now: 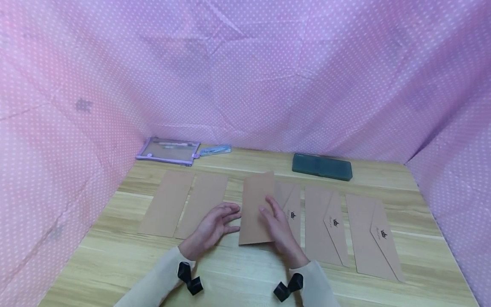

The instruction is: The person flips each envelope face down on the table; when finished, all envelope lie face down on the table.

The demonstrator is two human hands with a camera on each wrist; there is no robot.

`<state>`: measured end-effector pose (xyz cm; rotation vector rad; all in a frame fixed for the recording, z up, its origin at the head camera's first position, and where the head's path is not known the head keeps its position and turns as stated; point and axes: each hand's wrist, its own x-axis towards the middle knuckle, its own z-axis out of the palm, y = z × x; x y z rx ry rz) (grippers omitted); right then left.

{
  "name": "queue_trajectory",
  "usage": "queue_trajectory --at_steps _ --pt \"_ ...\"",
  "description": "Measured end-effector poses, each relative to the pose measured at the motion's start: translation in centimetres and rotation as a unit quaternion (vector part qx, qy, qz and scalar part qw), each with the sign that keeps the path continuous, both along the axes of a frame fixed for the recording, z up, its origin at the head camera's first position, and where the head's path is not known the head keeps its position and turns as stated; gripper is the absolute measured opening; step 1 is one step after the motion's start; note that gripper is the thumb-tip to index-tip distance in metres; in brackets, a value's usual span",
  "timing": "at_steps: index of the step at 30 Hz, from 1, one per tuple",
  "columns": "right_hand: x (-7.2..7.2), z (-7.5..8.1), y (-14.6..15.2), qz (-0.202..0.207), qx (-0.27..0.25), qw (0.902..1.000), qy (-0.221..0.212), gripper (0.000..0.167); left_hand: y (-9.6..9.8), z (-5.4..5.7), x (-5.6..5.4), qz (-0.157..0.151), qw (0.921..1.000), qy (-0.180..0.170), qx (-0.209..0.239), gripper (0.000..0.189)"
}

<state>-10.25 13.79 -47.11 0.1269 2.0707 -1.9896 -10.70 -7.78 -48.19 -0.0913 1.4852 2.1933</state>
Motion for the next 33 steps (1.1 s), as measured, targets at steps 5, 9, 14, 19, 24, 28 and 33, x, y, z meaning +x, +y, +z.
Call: queue_trajectory --at_steps 5,9,14,19,24,28,33 --pt "0.2 0.1 -0.4 -0.022 -0.046 0.998 -0.038 0.059 0.3 -0.1 -0.1 0.013 0.9999 -0.002 -0.004 0.027" --pt "0.4 -0.2 -0.8 -0.029 -0.075 0.9953 -0.054 0.061 0.5 -0.2 -0.1 0.007 0.9994 0.005 -0.034 0.043" --pt "0.6 -0.5 -1.0 -0.025 -0.066 0.9963 -0.05 0.063 0.7 -0.5 -0.1 0.008 0.9963 0.02 -0.083 0.056" --pt "0.7 -0.5 -1.0 -0.017 -0.041 0.9982 -0.04 0.063 0.5 -0.6 0.0 0.019 0.9932 0.037 -0.109 0.06" --pt "0.8 -0.5 -0.8 0.002 -0.038 0.9985 -0.04 0.063 0.0 -0.4 0.1 0.021 0.9917 0.047 -0.118 0.061" --pt "0.9 -0.4 -0.8 0.018 -0.028 0.9989 -0.033 0.064 -0.4 -0.3 0.2 0.016 0.9896 0.054 -0.132 0.06" --pt "1.1 -0.3 -0.9 0.032 -0.011 0.9991 -0.025 0.066 -0.9 -0.2 0.4 0.015 0.9881 0.055 -0.143 0.061"
